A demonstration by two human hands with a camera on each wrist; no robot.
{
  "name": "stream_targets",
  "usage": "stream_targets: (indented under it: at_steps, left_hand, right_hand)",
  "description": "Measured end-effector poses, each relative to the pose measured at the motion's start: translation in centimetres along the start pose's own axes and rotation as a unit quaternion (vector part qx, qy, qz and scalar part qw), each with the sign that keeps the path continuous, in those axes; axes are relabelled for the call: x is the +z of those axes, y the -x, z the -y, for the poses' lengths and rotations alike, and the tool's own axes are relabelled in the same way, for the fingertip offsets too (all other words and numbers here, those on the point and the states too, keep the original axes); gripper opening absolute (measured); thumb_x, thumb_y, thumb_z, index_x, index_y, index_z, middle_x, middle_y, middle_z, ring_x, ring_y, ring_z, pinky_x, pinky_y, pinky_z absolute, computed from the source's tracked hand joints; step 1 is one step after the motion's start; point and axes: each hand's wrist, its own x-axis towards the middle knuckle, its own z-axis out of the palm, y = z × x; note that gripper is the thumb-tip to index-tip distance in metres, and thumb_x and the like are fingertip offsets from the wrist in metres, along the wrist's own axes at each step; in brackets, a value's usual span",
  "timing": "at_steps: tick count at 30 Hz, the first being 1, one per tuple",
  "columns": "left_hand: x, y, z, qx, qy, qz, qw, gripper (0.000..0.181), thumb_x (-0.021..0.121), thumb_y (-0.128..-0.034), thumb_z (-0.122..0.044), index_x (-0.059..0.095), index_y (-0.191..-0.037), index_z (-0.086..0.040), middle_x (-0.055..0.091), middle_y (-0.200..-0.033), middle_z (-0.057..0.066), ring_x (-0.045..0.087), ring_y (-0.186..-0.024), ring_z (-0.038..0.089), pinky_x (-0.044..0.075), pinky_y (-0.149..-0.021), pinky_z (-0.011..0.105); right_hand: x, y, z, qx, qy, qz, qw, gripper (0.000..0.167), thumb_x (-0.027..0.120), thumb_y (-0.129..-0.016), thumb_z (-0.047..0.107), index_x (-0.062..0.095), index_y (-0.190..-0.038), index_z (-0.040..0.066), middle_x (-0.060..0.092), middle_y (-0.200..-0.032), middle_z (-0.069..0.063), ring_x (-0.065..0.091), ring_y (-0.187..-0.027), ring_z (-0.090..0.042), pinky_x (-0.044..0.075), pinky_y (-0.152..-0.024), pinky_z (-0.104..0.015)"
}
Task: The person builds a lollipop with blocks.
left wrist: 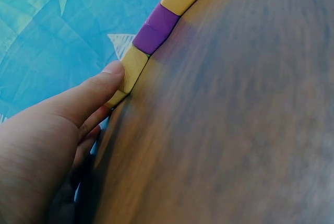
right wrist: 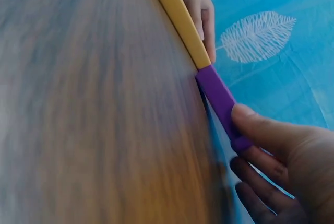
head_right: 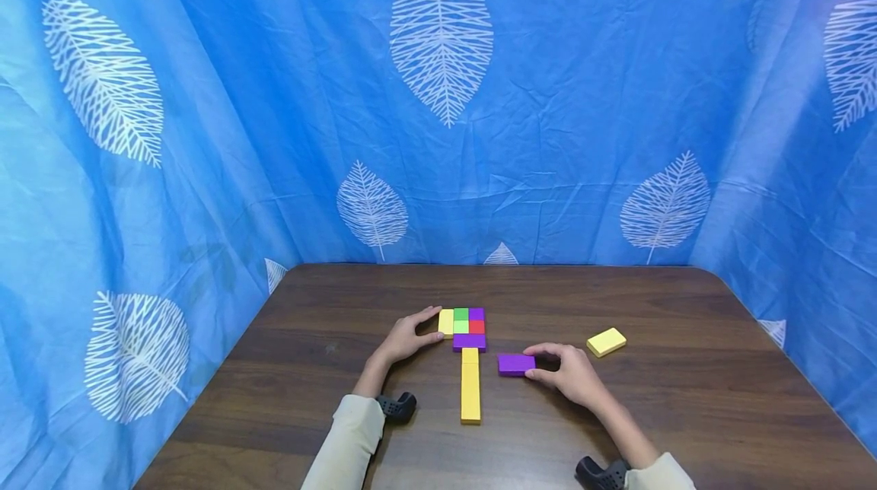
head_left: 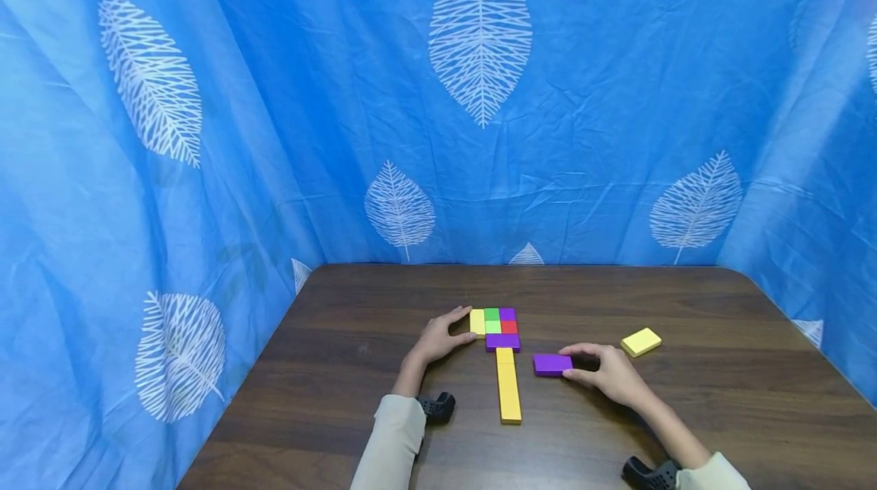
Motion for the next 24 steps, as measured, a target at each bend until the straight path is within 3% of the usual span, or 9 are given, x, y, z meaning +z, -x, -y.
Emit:
stream_targets:
  at_steps: [6, 11, 16, 24]
  left_hand:
    - [0.1, 0.0, 0.1, -0.002, 0.000, -0.001, 1.0000, 0.063, 0.061, -0.0854, -0.047, 0.044, -0.140, -0.021, 0.038, -0.143, 0.009, 0.035, -0.130, 0.026, 0.031, -0.102, 0.048]
    - [0.1, 0.0, 0.0, -0.003, -0.004, 0.000, 1.0000, 0.062, 0.061, -0.0855, -0.047, 0.044, -0.139, -0.021, 0.039, -0.143, 0.008, 0.036, -0.130, 0.026, 0.032, -0.102, 0.048]
    - [0.1, 0.0, 0.1, -0.007, -0.007, 0.002, 0.9999, 0.062, 0.061, -0.0856, -0.046, 0.043, -0.140, -0.022, 0.039, -0.143, 0.008, 0.036, -0.130, 0.026, 0.032, -0.102, 0.047]
    - [0.1, -0.1, 0.1, -0.004, -0.011, 0.001, 0.9999, 0.063, 0.060, -0.0855, -0.047, 0.043, -0.140, -0.021, 0.039, -0.143, 0.008, 0.036, -0.130, 0.027, 0.032, -0.102, 0.048]
  right_hand:
    - [-1.2, -0.1, 0.6, -0.035, -0.036, 0.021, 0.9985, 0.031, 0.073, -0.078, 0.033, 0.068, -0.103, 0.015, 0.067, -0.099, 0.002, 0.061, -0.092, -0.014, 0.050, -0.077, -0.032]
    - [-2.4, -0.9, 3.0, -0.066, -0.073, 0.004, 0.9951, 0.029, 0.074, -0.078, 0.018, 0.068, -0.104, 0.006, 0.067, -0.099, -0.006, 0.063, -0.090, -0.021, 0.052, -0.078, -0.036]
    - [-2.3, -3.6, 2.9, -0.077, -0.080, -0.038, 0.9931, 0.032, 0.076, -0.076, 0.018, 0.068, -0.105, 0.008, 0.067, -0.101, -0.008, 0.063, -0.092, -0.026, 0.051, -0.079, -0.041]
    - [-1.4, -8.5, 4.1, -0.051, -0.107, -0.082, 0.9895, 0.035, 0.074, -0.079, 0.020, 0.067, -0.110, 0.006, 0.067, -0.104, -0.012, 0.063, -0.096, -0.029, 0.051, -0.079, -0.043]
